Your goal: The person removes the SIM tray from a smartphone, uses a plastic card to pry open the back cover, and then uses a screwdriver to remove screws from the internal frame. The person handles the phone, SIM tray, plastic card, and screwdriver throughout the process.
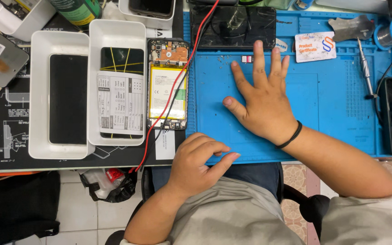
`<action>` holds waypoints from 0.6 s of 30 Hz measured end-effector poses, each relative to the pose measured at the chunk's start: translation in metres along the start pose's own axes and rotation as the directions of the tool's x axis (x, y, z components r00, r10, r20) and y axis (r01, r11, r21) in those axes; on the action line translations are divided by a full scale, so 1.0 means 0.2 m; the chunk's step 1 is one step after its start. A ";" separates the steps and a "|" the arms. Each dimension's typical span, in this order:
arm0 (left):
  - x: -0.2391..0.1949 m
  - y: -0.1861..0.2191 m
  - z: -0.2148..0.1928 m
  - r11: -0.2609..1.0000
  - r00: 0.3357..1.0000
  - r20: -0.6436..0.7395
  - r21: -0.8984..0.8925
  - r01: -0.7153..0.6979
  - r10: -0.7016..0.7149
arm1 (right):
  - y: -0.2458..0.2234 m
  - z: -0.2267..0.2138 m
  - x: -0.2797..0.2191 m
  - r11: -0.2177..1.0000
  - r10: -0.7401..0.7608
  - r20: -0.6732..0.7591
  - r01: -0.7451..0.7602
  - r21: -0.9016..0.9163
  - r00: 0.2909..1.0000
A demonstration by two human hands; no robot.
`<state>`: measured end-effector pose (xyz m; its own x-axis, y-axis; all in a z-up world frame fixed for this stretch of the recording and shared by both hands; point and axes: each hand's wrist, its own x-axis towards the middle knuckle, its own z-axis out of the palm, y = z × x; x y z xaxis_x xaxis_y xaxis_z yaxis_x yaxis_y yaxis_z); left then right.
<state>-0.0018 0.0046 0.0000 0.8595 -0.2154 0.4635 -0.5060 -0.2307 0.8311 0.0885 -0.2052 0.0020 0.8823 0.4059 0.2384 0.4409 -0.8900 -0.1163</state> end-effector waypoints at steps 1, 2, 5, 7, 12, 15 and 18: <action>0.00 0.00 0.00 1.000 1.000 -0.004 0.008 0.002 -0.002 | -0.01 -0.01 0.01 1.000 -0.006 -0.007 0.006 0.004 1.000; 0.00 0.00 0.00 1.000 1.000 -0.005 0.012 0.004 -0.004 | -0.01 -0.01 0.01 1.000 -0.007 -0.012 0.007 0.007 1.000; 0.00 0.00 0.00 1.000 1.000 0.002 0.015 0.010 -0.010 | 0.01 -0.04 -0.01 1.000 0.020 -0.015 -0.020 -0.011 1.000; 0.00 0.00 0.00 1.000 1.000 0.005 0.017 0.019 -0.020 | 0.02 -0.04 -0.02 0.999 0.033 -0.007 -0.033 -0.022 0.999; 0.00 0.00 0.01 0.999 0.999 0.025 0.022 0.028 -0.028 | 0.04 -0.02 -0.02 0.999 0.038 -0.005 -0.038 -0.024 0.999; 0.00 0.00 0.01 0.999 0.999 0.022 0.020 0.027 -0.027 | 0.02 -0.01 0.00 1.000 0.007 -0.022 -0.007 -0.029 1.000; 0.00 0.00 0.01 1.000 1.000 0.008 0.022 0.014 -0.014 | -0.01 -0.01 0.03 1.000 -0.020 -0.017 0.020 -0.010 1.000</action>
<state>-0.0017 0.0034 -0.0010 0.8658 -0.2202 0.4493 -0.4957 -0.2548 0.8303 0.0923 -0.2015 0.0049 0.8705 0.4198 0.2570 0.4563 -0.8840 -0.1016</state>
